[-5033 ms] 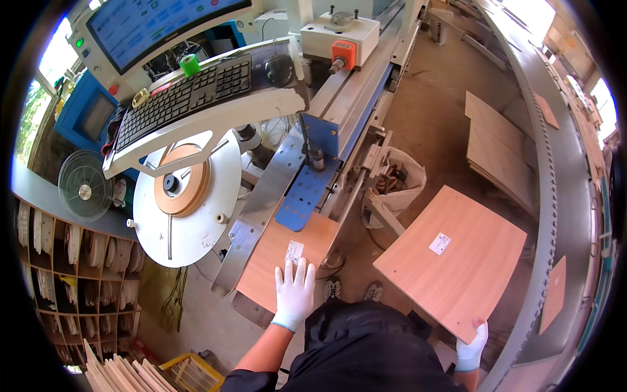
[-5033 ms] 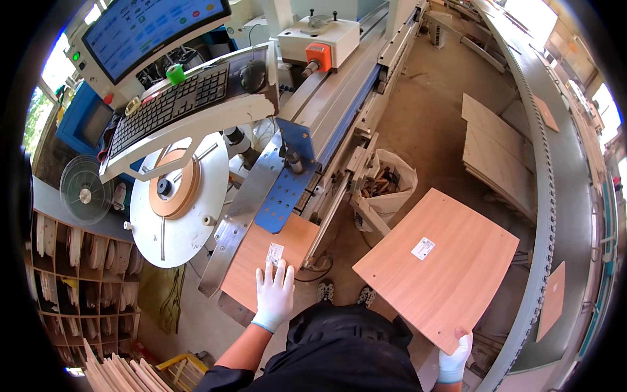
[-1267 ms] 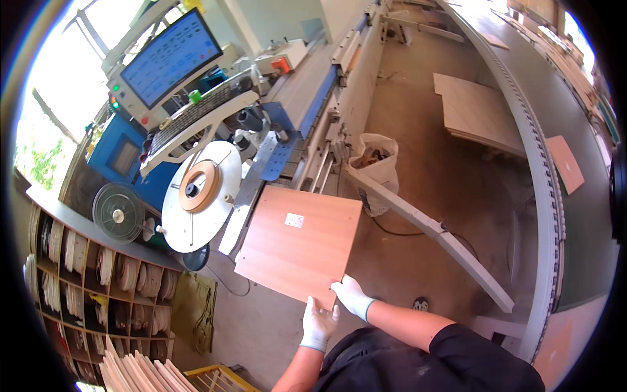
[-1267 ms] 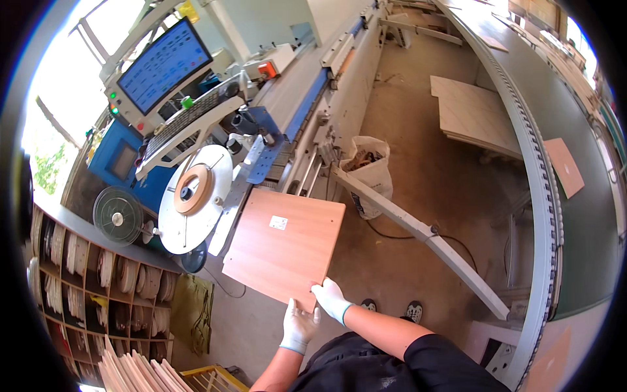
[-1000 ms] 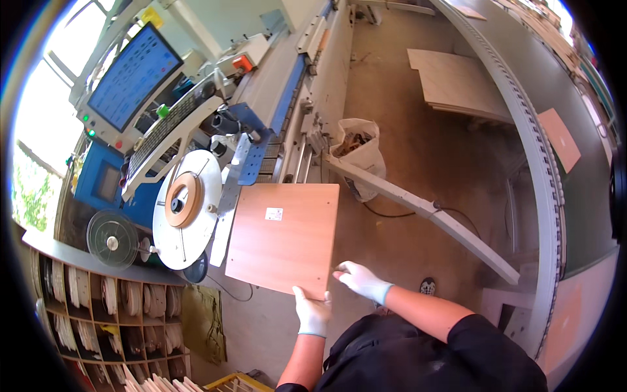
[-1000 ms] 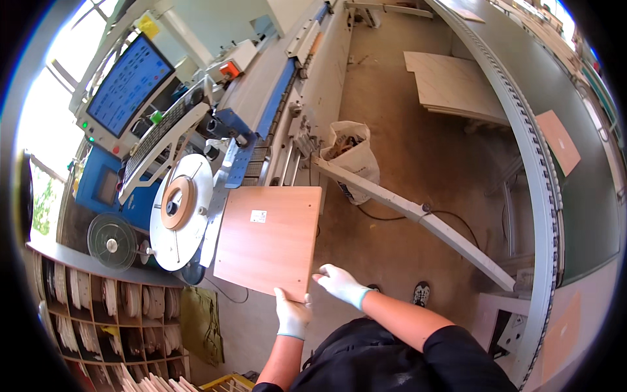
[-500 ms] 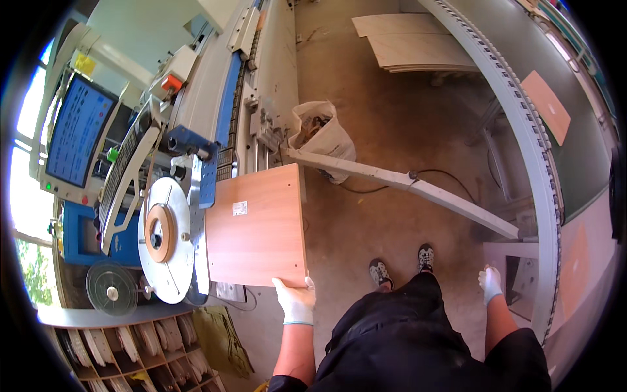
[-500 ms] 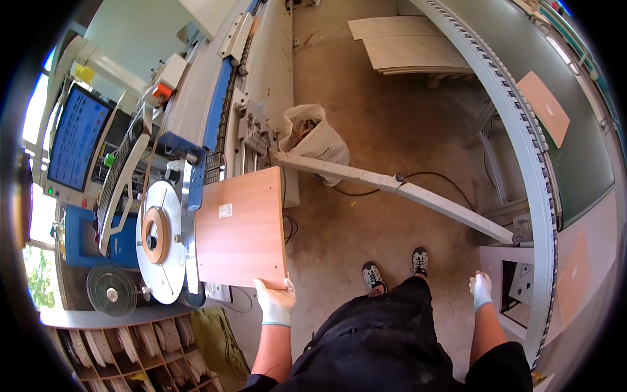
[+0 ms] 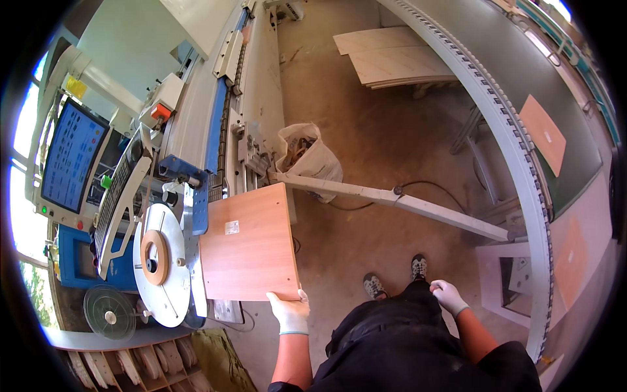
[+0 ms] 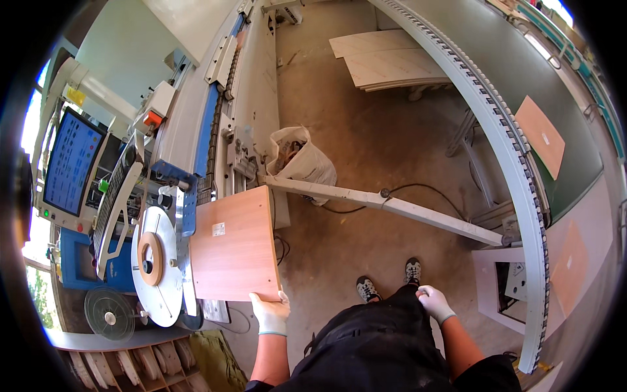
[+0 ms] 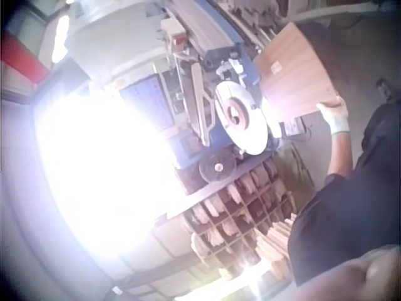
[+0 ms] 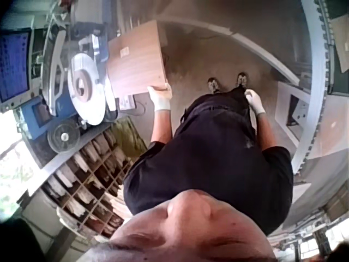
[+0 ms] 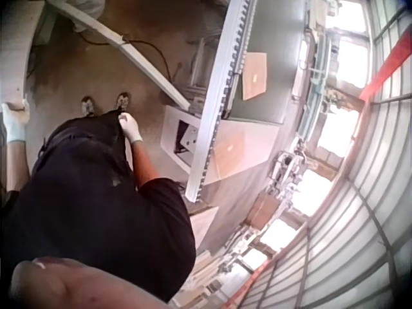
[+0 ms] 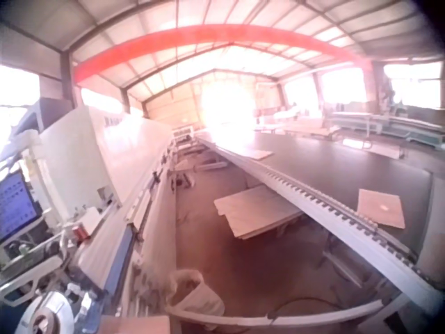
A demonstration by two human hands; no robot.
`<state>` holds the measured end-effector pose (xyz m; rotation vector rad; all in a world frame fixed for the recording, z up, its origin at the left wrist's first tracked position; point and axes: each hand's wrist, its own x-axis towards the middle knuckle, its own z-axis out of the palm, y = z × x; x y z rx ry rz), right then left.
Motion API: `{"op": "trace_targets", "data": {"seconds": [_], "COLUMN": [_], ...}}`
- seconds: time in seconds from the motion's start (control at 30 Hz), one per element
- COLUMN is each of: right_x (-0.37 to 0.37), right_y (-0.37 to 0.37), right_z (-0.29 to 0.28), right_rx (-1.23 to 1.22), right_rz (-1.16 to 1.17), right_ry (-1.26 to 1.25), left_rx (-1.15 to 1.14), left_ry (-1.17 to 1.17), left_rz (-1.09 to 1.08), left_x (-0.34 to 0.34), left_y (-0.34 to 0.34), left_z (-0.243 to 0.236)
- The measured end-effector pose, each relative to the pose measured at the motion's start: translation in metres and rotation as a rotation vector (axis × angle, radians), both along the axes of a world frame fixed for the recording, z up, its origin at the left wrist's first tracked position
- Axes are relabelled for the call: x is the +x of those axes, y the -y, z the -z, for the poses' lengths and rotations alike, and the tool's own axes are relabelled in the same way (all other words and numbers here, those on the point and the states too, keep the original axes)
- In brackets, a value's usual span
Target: The person picks up wooden panels and feeds them into an industrial edge-banding machine, then places the processed panels onto a work table.
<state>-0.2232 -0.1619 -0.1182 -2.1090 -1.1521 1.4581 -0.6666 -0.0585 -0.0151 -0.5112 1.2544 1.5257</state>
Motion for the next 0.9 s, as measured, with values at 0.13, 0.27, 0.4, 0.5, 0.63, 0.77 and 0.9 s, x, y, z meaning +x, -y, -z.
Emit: {"op": "trace_targets", "data": {"seconds": [0.13,0.27,0.4,0.5,0.63,0.77,0.9], "right_x": [0.066,0.108,0.176,0.277,0.365,0.41,0.419], "right_y": [0.029,0.047,0.042,0.101,0.18,0.232,0.231], "right_z": [-0.002,-0.026,-0.105,-0.13,-0.103,-0.064,-0.077], "right_rx": [0.069,0.242,0.626,0.617,0.316,0.024,-0.152], "right_rz": [0.237,0.465,0.688,0.953,1.211,1.046,0.859], "right_ry": [0.065,0.296,0.854,1.25,1.064,0.957,0.862], "left_rx": [0.024,0.366,0.038,-0.06,-0.066,-0.038,-0.122], "left_ry": [0.089,0.042,-0.016,-0.086,-0.104,0.052,-0.163], "left_rz": [0.081,0.303,-0.006,0.013,0.07,0.015,0.06], "left_x": [0.032,-0.059,-0.052,-0.058,-0.109,-0.132,-0.113], "left_y": [-0.037,-0.018,-0.032,-0.046,-0.081,-0.121,-0.164], "left_z": [0.007,0.125,0.006,0.037,0.054,0.042,0.031]}}
